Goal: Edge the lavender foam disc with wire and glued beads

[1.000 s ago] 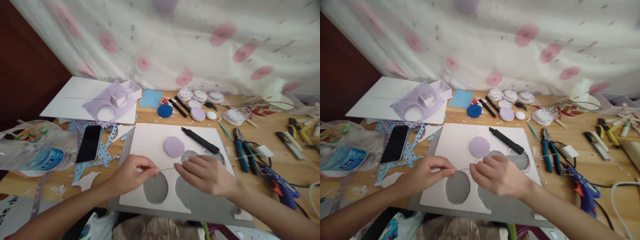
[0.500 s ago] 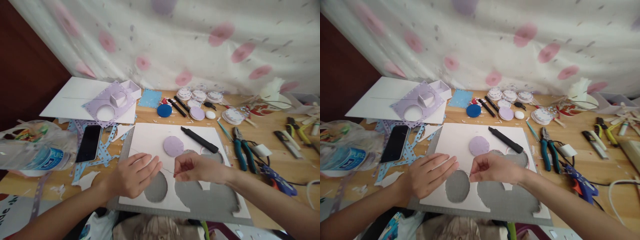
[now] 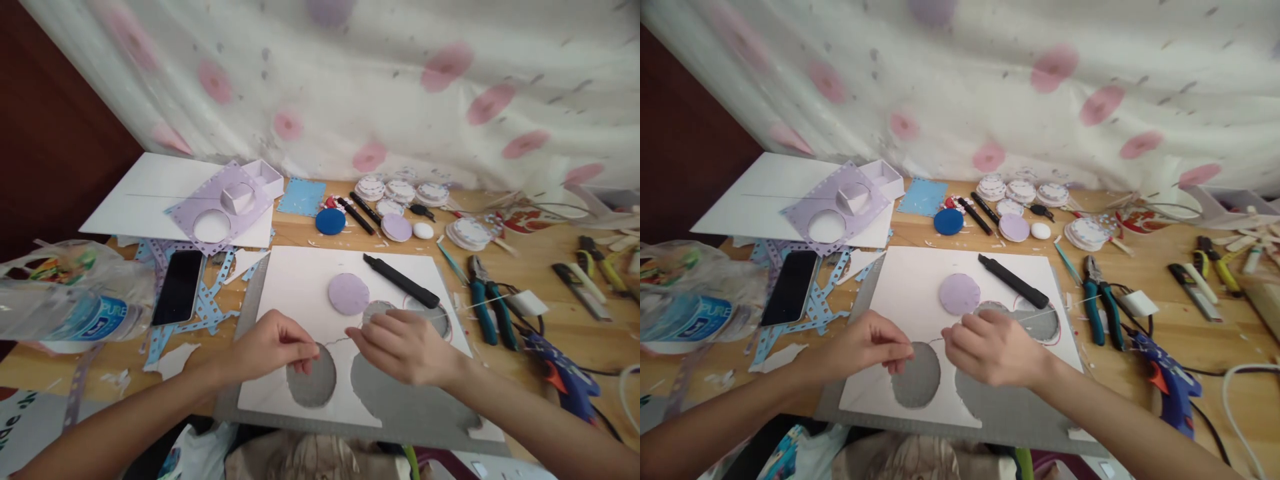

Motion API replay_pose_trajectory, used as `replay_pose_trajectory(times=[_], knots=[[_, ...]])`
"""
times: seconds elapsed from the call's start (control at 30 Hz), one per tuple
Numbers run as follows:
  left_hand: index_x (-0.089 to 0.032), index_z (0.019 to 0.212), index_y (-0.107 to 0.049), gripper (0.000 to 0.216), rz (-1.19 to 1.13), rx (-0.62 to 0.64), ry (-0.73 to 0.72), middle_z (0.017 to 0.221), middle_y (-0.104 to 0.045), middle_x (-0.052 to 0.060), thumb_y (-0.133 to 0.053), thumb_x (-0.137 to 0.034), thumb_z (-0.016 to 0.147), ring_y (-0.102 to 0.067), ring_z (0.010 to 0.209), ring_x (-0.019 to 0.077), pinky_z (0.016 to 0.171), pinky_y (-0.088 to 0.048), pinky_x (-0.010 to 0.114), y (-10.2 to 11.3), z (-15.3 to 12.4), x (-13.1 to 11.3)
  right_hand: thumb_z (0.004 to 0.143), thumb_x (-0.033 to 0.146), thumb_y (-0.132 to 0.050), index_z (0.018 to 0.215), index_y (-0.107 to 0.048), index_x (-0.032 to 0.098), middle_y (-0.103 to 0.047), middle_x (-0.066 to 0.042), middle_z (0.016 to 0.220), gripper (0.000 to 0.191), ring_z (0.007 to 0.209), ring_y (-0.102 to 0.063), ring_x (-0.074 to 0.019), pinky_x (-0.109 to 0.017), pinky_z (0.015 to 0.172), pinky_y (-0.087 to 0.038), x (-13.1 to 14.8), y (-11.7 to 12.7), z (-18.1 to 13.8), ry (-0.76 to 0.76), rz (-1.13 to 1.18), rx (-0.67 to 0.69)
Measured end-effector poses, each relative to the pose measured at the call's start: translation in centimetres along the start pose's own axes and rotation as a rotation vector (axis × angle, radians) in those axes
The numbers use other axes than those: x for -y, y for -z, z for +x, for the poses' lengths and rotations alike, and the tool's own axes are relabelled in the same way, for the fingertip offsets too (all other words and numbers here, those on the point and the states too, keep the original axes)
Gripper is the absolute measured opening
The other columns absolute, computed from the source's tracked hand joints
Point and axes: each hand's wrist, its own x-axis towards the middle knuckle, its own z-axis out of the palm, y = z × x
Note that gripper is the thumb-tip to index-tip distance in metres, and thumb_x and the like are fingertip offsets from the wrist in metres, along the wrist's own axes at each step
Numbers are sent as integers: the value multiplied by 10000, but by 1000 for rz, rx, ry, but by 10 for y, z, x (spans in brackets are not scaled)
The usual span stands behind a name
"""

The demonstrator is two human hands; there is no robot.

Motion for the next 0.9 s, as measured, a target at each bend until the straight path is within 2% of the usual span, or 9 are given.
replay_pose_trajectory(times=[0.13,0.23,0.33,0.47,0.6,0.67,0.73,0.83,0.9], knots=[[-146,856,-713,210,720,-463,-556,757,-721,49,-506,-129,887,-644,710,149,664,-488,261,8,-15,1,935,286,-491,1001,-495,181,-604,-17,800,125,652,-561,-103,-222,547,-434,-8,12,-2,-696,678,45],[-109,1044,-652,230,1176,-562,-894,885,-727,78,-488,-71,887,-662,818,178,736,-506,309,11,-22,-1,948,443,-409,974,-534,157,-605,-36,800,313,600,-551,-94,-205,489,-416,-15,16,2,-1140,1302,259],[-44,1119,-617,296,1389,-549,-1044,989,-714,125,-399,-96,926,-660,921,213,781,-509,343,10,-21,0,867,497,-544,882,-601,130,-590,-21,757,372,551,-474,-60,-180,459,-347,-19,11,7,-1144,1651,544],[-39,1124,-619,323,1405,-539,-1103,1019,-708,139,-370,-119,935,-654,948,219,803,-511,350,5,-17,4,755,475,-694,778,-558,143,-484,55,615,359,512,-373,-41,-169,448,-277,-14,2,7,-1045,1622,629],[-104,984,-675,222,1083,-470,-913,794,-723,76,-471,-100,895,-670,737,163,688,-527,290,1,-17,-3,891,331,-553,748,-530,166,-506,35,611,220,534,-428,-71,-200,471,-313,-2,5,4,-786,960,465],[-139,824,-710,223,675,-331,-612,684,-710,42,-501,-162,898,-658,653,136,636,-516,242,-1,-16,-10,914,170,-487,753,-542,166,-546,5,652,170,574,-472,-94,-231,493,-319,2,9,3,-468,470,244],[-141,731,-720,285,221,-74,-248,631,-704,37,-528,-275,893,-650,599,128,586,-503,215,-1,-14,-17,886,81,-499,743,-555,162,-574,-12,671,173,584,-486,-111,-260,492,-308,2,13,2,-113,105,19],[-114,777,-734,318,-205,237,74,610,-700,45,-560,-368,855,-622,520,124,510,-472,206,-1,-10,-21,835,58,-583,711,-551,163,-603,-12,664,166,577,-491,-120,-278,489,-317,-2,15,-2,148,-87,-125],[-117,756,-737,307,-179,183,76,620,-706,47,-580,-367,843,-629,544,128,534,-479,210,1,-10,-21,836,66,-592,747,-554,167,-604,-7,654,140,585,-501,-127,-279,504,-344,-5,17,-5,55,-42,-87]])
